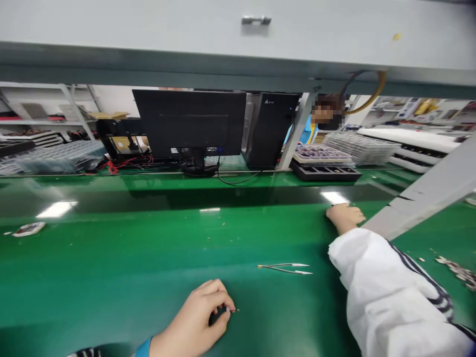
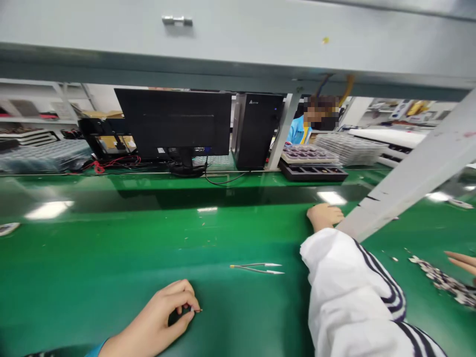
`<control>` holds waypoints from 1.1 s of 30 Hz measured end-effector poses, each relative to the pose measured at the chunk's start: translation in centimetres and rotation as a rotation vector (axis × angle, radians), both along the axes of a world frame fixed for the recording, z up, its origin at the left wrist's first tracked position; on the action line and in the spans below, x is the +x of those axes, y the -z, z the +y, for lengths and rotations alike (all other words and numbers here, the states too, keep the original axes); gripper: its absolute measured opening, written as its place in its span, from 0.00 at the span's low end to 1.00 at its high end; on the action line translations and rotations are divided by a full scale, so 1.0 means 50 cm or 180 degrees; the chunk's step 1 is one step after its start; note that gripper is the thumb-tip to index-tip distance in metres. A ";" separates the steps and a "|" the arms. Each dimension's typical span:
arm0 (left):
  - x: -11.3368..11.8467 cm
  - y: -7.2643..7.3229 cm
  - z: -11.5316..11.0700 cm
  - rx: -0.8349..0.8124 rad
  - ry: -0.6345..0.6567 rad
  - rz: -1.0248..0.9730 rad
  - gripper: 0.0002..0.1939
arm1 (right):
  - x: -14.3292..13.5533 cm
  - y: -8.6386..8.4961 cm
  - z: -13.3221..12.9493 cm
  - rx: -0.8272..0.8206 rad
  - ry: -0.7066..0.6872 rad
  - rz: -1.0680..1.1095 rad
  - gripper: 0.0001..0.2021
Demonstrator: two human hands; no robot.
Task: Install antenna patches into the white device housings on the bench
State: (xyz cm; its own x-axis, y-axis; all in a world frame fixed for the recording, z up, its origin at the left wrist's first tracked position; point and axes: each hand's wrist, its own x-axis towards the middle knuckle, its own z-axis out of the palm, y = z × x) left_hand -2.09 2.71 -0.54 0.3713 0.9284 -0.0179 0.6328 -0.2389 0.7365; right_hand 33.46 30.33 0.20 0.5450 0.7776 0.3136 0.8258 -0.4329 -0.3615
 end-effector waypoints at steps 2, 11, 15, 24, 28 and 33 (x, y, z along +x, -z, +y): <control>0.000 -0.003 0.000 0.0021 -0.0005 0.0002 0.12 | -0.011 0.002 -0.015 -0.0432 0.0164 -0.0035 0.16; 0.043 -0.024 0.032 0.0888 0.0592 0.0096 0.10 | -0.092 -0.005 -0.135 -0.0783 -0.0808 -0.0662 0.17; 0.091 -0.018 0.076 0.1716 0.1158 0.0394 0.10 | -0.072 -0.012 -0.145 -0.0546 -0.1471 -0.0735 0.21; 0.123 0.011 0.172 0.1477 0.1279 0.0496 0.10 | -0.042 0.008 -0.135 -0.0358 -0.2406 -0.0360 0.23; 0.125 0.014 0.179 0.1480 0.1105 0.0371 0.10 | -0.077 -0.006 -0.181 -0.0129 -0.2645 -0.0064 0.28; 0.118 0.015 0.178 0.1504 0.0827 0.0152 0.09 | -0.136 0.001 -0.365 -0.0019 -0.3326 0.0093 0.21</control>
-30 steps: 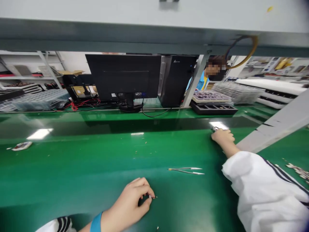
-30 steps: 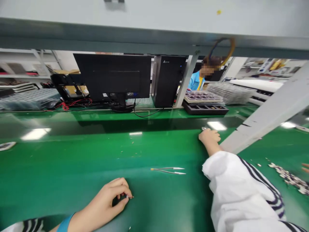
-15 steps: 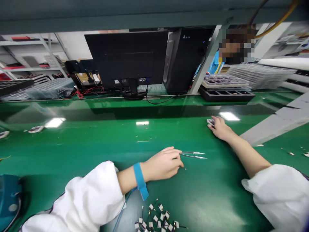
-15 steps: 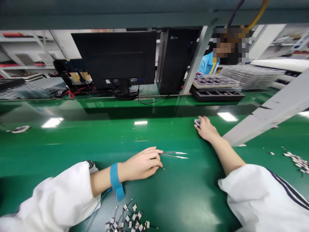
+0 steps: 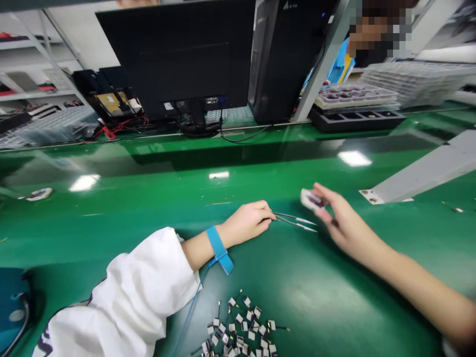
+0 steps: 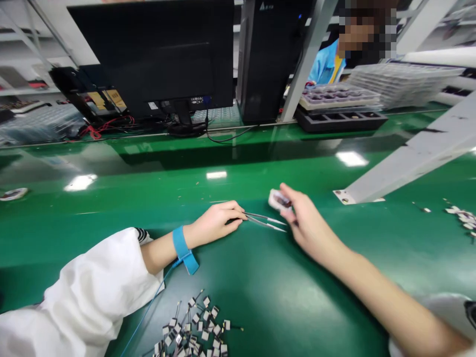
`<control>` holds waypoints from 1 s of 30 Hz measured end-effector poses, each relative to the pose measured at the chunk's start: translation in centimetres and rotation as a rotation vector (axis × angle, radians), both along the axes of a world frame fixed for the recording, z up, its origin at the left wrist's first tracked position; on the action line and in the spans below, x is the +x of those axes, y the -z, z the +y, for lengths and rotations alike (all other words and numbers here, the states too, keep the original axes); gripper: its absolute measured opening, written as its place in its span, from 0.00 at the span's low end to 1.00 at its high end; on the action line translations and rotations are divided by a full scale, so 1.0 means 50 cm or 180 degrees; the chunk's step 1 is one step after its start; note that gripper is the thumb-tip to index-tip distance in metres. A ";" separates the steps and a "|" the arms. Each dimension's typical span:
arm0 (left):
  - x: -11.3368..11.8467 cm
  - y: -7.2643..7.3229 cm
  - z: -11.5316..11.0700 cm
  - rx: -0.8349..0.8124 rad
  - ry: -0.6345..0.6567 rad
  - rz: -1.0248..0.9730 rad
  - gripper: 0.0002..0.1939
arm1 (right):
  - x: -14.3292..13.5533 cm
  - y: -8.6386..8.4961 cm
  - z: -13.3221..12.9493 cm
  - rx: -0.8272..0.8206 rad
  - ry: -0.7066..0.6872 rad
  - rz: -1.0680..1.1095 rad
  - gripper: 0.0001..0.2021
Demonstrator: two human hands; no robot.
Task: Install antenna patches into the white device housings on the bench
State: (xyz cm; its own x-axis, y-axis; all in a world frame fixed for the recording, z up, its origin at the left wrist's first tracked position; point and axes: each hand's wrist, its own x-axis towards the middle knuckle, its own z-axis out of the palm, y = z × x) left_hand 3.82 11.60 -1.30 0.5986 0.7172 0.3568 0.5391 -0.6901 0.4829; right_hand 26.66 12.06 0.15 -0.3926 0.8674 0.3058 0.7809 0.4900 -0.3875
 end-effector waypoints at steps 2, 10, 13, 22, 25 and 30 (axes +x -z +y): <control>-0.007 -0.007 -0.006 -0.0012 -0.0229 -0.0166 0.09 | -0.021 0.010 -0.075 0.0150 -0.0744 0.0069 0.22; -0.034 -0.047 -0.100 0.0095 -0.0482 -0.0756 0.05 | -0.073 0.041 -0.113 -0.0395 -0.1675 -0.0032 0.28; -0.037 -0.044 -0.128 0.0034 -0.0117 -0.0605 0.06 | -0.077 0.036 -0.094 -0.0482 -0.1714 0.0108 0.25; -0.035 -0.043 -0.124 -0.0173 0.0257 -0.0112 0.09 | -0.092 0.015 -0.088 -0.0644 -0.1291 0.0369 0.13; -0.036 -0.045 -0.126 -0.0172 0.0267 -0.0024 0.09 | -0.083 0.010 -0.090 -0.0599 -0.1129 0.0445 0.12; -0.035 -0.046 -0.126 -0.0184 0.0294 0.0013 0.10 | -0.068 0.008 -0.102 -0.0651 -0.1282 0.0251 0.13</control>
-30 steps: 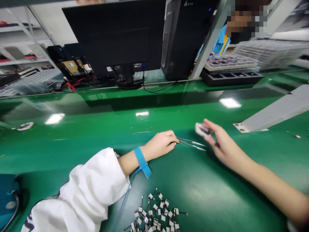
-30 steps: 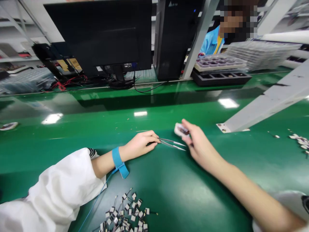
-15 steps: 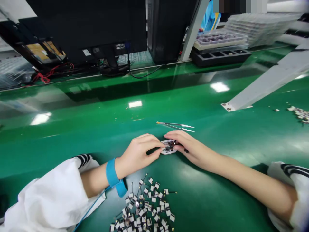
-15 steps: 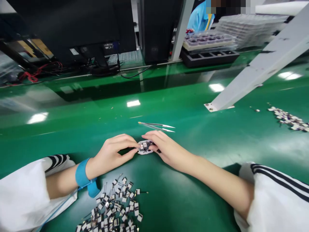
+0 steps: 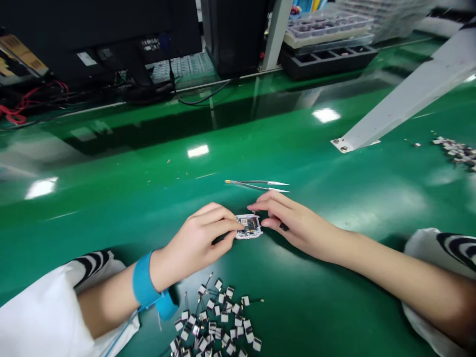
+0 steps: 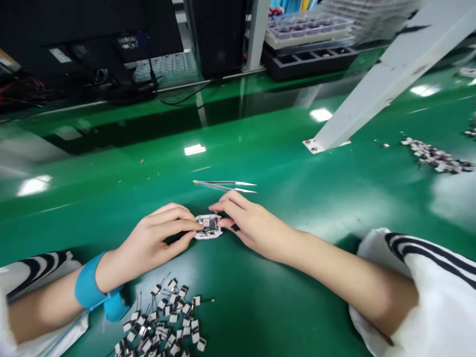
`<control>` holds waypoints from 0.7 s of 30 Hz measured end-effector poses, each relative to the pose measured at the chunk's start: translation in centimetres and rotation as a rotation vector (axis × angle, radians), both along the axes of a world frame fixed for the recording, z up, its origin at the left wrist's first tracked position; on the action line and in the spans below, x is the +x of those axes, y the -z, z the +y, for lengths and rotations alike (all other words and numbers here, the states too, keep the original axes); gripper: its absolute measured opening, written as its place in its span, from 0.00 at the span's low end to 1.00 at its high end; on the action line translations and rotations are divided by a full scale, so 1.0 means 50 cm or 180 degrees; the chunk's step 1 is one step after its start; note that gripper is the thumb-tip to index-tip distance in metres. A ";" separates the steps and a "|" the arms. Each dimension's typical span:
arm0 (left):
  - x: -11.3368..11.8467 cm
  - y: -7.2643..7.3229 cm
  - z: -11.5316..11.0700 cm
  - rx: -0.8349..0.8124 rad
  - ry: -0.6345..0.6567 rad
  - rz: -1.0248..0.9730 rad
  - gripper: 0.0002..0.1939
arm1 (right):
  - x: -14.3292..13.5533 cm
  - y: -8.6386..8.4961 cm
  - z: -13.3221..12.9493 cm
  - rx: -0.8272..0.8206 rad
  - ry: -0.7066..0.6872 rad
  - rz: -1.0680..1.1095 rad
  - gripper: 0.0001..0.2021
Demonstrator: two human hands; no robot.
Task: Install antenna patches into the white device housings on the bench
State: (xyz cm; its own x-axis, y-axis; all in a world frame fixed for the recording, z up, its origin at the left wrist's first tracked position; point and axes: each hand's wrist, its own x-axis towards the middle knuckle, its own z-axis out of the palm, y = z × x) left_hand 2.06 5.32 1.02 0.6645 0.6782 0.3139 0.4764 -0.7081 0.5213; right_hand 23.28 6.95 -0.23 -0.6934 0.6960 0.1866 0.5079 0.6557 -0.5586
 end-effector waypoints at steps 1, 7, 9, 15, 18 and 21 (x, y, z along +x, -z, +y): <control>0.002 -0.001 0.000 0.0002 -0.0009 0.0010 0.10 | -0.002 0.001 -0.002 0.0027 -0.0033 -0.0043 0.13; 0.017 -0.009 -0.011 0.0155 -0.0122 0.0107 0.09 | -0.008 -0.006 -0.006 0.0043 0.0280 -0.0028 0.14; 0.019 -0.009 -0.015 0.0126 -0.0133 0.0188 0.09 | -0.003 -0.011 -0.009 0.0070 0.0195 -0.0058 0.15; 0.015 -0.015 -0.018 0.0252 -0.0148 0.0353 0.09 | -0.002 -0.014 -0.021 0.0371 0.0242 -0.0152 0.23; 0.017 -0.019 -0.017 0.0281 -0.0195 0.0351 0.09 | -0.007 -0.014 -0.022 0.0195 0.0361 -0.0078 0.21; 0.020 -0.021 -0.016 0.0259 -0.0238 0.0342 0.08 | -0.009 -0.015 -0.019 0.0116 0.0423 -0.0049 0.21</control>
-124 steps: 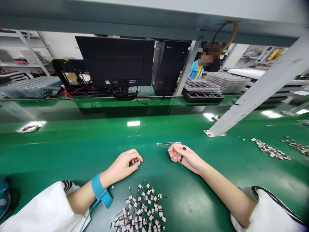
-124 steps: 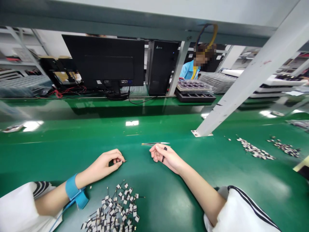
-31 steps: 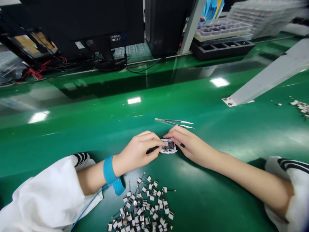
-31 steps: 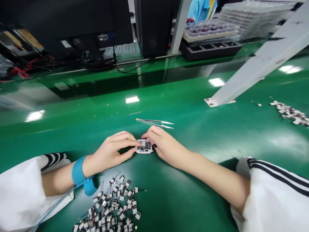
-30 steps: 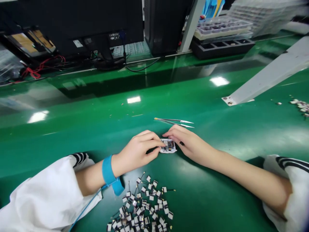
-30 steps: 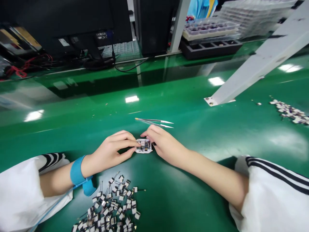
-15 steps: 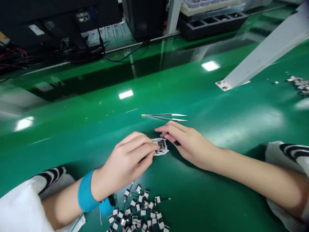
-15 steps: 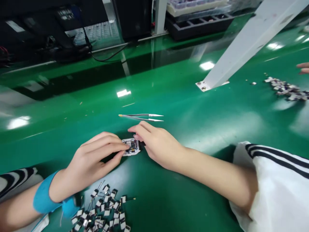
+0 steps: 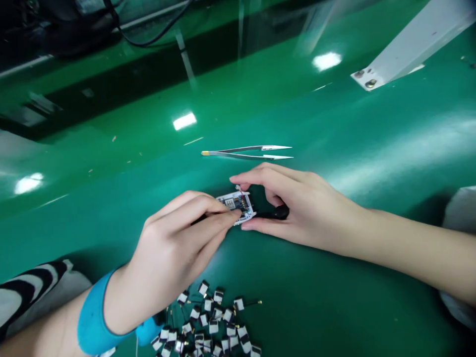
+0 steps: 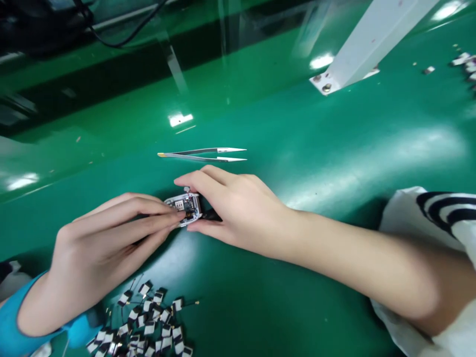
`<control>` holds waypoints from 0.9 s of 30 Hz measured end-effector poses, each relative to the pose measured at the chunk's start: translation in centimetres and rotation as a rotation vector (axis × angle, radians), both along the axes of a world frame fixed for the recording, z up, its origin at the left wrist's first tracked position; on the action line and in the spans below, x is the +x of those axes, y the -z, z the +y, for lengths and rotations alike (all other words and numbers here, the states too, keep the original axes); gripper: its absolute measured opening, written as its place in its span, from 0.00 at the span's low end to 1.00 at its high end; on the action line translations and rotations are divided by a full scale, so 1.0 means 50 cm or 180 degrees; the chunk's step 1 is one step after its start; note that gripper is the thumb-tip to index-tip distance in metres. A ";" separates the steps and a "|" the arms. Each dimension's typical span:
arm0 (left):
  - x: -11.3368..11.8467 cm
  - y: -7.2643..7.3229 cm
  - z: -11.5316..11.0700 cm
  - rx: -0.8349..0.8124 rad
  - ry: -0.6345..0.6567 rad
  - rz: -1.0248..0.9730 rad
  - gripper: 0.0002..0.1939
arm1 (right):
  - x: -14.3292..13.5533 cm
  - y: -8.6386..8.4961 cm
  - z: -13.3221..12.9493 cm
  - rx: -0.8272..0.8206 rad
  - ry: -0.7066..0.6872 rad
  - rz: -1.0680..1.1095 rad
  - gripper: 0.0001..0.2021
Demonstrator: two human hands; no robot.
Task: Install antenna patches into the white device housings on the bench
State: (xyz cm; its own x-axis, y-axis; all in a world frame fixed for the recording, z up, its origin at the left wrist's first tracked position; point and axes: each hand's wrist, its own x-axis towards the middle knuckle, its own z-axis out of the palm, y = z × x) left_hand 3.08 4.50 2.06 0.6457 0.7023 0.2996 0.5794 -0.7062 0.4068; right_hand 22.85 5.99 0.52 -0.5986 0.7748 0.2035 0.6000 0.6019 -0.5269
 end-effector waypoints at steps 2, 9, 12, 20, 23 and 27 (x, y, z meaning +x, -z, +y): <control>0.001 0.000 0.000 0.0005 -0.0038 0.0006 0.08 | -0.001 0.000 0.002 -0.0007 0.0004 0.0010 0.21; 0.006 -0.003 -0.001 -0.0069 -0.0123 0.0063 0.07 | -0.003 0.002 0.004 0.0022 0.0042 -0.0002 0.21; 0.011 -0.006 -0.002 -0.0082 -0.0204 0.0095 0.07 | -0.003 0.002 0.004 0.0015 0.0055 -0.0023 0.20; 0.017 -0.011 -0.006 -0.0071 -0.0264 0.0213 0.08 | -0.003 0.003 0.003 0.0044 0.0003 -0.0026 0.20; 0.017 -0.011 -0.007 -0.0119 -0.0344 0.0249 0.08 | -0.004 0.002 0.004 0.0026 0.0012 -0.0031 0.20; 0.012 -0.005 -0.001 -0.0045 -0.0225 0.0188 0.07 | -0.005 0.000 0.005 0.0002 0.0053 -0.0068 0.20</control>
State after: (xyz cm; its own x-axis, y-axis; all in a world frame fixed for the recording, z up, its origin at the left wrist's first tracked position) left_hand 3.67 4.45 2.32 0.6106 0.7507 0.2524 0.6509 -0.6572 0.3801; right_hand 22.61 6.24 0.50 -0.5897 0.7846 0.1914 0.6210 0.5921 -0.5135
